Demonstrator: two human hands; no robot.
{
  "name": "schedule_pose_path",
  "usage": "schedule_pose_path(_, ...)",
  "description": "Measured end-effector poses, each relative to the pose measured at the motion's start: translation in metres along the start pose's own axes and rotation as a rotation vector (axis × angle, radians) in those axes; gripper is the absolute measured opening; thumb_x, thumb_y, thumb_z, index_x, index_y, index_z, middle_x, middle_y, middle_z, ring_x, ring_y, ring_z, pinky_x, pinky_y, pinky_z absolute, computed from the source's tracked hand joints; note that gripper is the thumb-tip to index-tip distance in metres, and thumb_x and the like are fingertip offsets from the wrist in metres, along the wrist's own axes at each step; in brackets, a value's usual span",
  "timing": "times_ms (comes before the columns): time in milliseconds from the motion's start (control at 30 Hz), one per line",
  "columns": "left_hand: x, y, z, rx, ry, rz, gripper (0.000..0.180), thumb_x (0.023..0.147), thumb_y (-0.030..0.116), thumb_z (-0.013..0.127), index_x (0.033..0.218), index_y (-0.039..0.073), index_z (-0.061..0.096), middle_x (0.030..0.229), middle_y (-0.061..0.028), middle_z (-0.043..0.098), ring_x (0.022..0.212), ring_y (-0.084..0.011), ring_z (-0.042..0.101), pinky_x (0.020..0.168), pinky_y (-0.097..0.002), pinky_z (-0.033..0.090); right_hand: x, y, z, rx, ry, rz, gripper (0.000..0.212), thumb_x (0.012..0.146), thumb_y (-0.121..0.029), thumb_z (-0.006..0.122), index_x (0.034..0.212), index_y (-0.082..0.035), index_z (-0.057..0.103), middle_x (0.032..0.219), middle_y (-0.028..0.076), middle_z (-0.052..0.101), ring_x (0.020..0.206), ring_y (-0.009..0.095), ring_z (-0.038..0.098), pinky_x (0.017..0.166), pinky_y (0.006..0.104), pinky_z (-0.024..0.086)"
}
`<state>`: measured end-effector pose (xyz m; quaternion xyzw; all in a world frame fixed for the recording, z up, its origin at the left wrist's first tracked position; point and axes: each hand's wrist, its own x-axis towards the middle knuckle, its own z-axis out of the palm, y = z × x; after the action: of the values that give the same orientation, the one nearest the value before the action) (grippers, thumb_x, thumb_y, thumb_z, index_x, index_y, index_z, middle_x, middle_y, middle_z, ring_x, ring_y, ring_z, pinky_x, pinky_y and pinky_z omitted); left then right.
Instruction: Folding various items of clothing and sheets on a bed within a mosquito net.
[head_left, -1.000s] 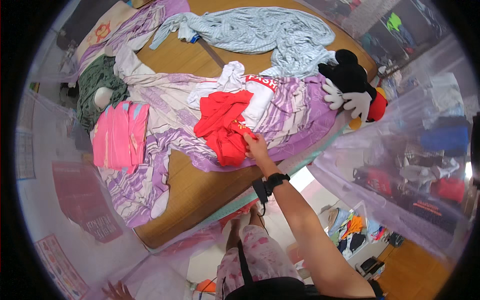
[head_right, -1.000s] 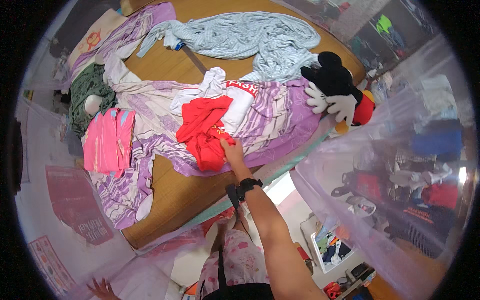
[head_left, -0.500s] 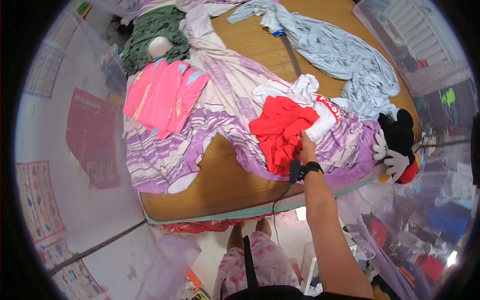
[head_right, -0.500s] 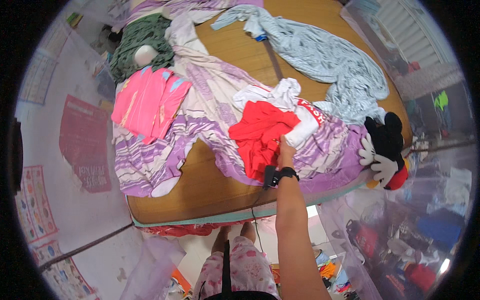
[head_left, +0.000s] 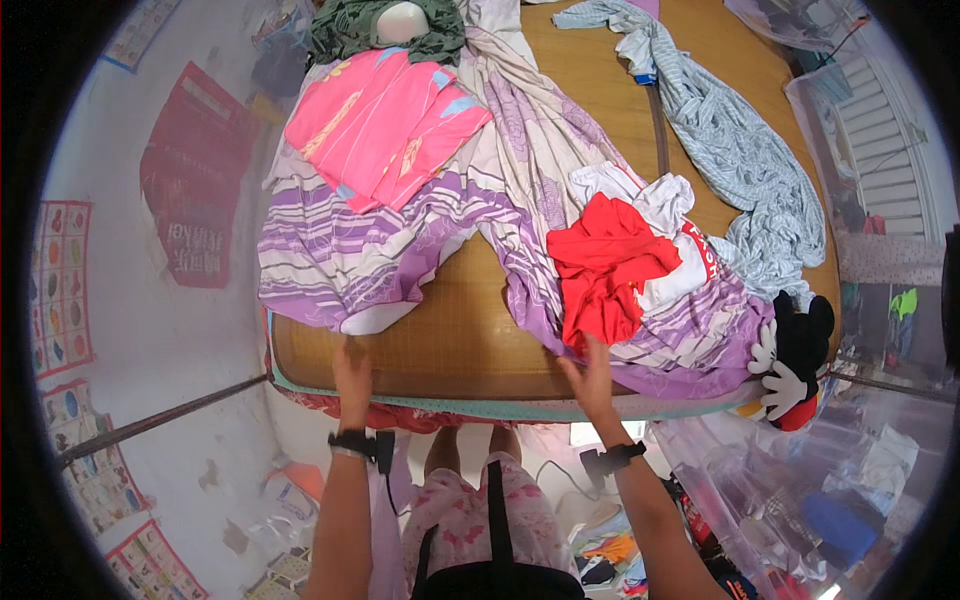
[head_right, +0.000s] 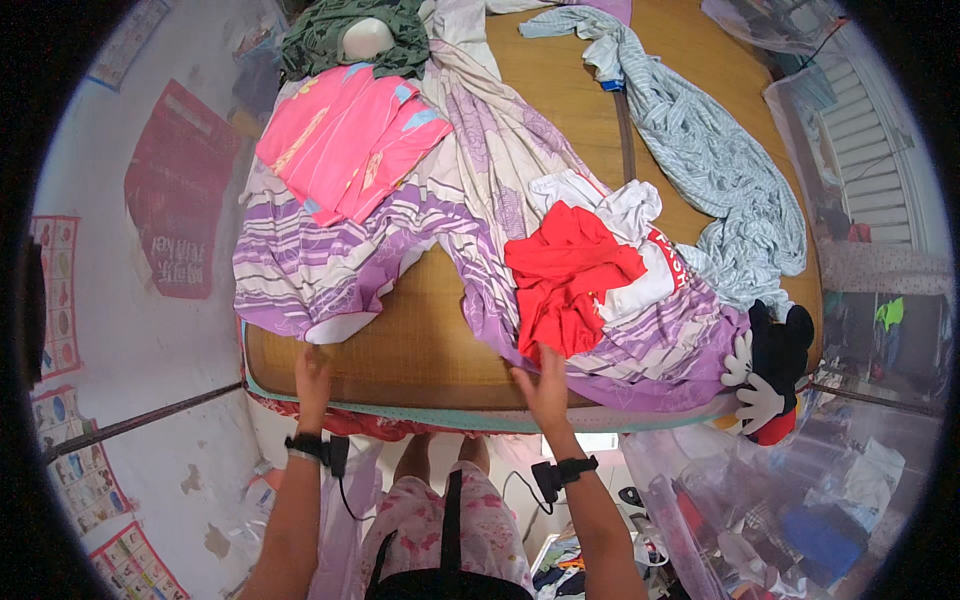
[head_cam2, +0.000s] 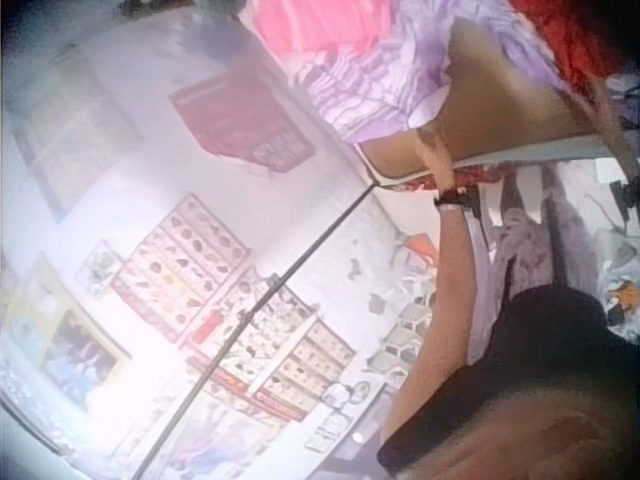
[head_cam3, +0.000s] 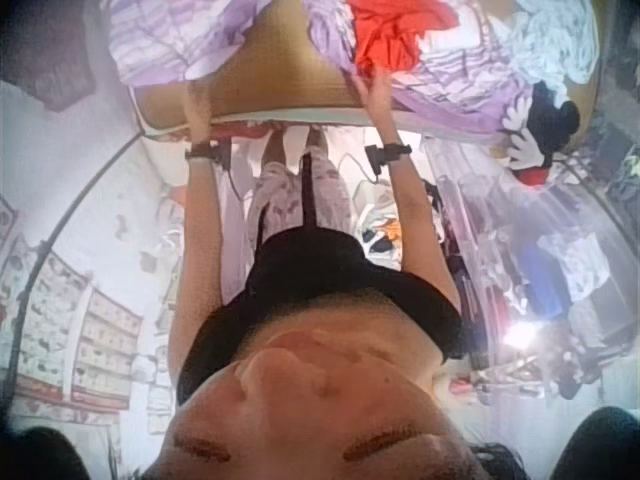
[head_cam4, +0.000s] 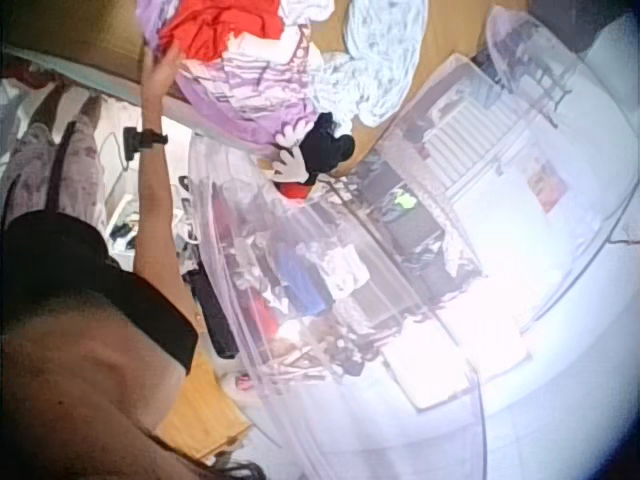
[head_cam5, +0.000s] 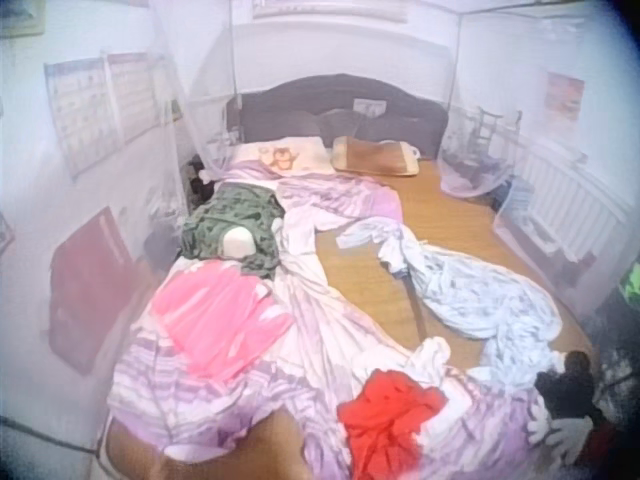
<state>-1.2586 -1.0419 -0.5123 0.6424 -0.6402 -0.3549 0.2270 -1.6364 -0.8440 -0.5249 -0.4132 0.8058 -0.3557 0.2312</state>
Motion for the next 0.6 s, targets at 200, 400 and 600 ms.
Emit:
schedule_pose_path(200,0.05,0.056,0.05,0.445,-0.308,0.163,0.063,0.07,0.006,0.063,0.125,0.001,0.034,0.122,-0.0208,0.04,0.111,-0.0391,0.041,0.089,-0.0389,0.037,0.026,0.003,0.011,-0.66,-0.327,0.084,0.07,0.066,-0.038,0.068,0.125,-0.016,0.037,0.115,0.016,0.043,0.103,0.032,0.046,0.082,0.0471,0.038)
schedule_pose_path(400,0.028,0.008,0.035,0.598,-0.399,0.163,0.038,0.071,0.003,0.053,0.108,0.001,0.047,0.105,-0.0222,0.05,0.095,-0.0401,0.049,0.079,-0.0437,0.043,0.026,0.09,-0.02,-0.922,-0.434,0.017,0.04,0.076,-0.018,0.049,0.117,-0.018,0.049,0.101,0.012,0.055,0.098,0.028,0.052,0.083,0.0468,0.038)
schedule_pose_path(600,-0.058,-0.052,-0.023,0.49,-0.429,0.114,0.024,0.071,0.005,0.05,0.094,0.001,0.055,0.091,-0.0208,0.056,0.088,-0.0377,0.052,0.076,-0.0449,0.042,-0.022,0.178,-0.199,-1.265,-0.453,0.212,0.016,0.078,-0.01,0.051,0.093,-0.008,0.055,0.075,0.014,0.06,0.069,0.03,0.061,0.061,0.0407,0.047)
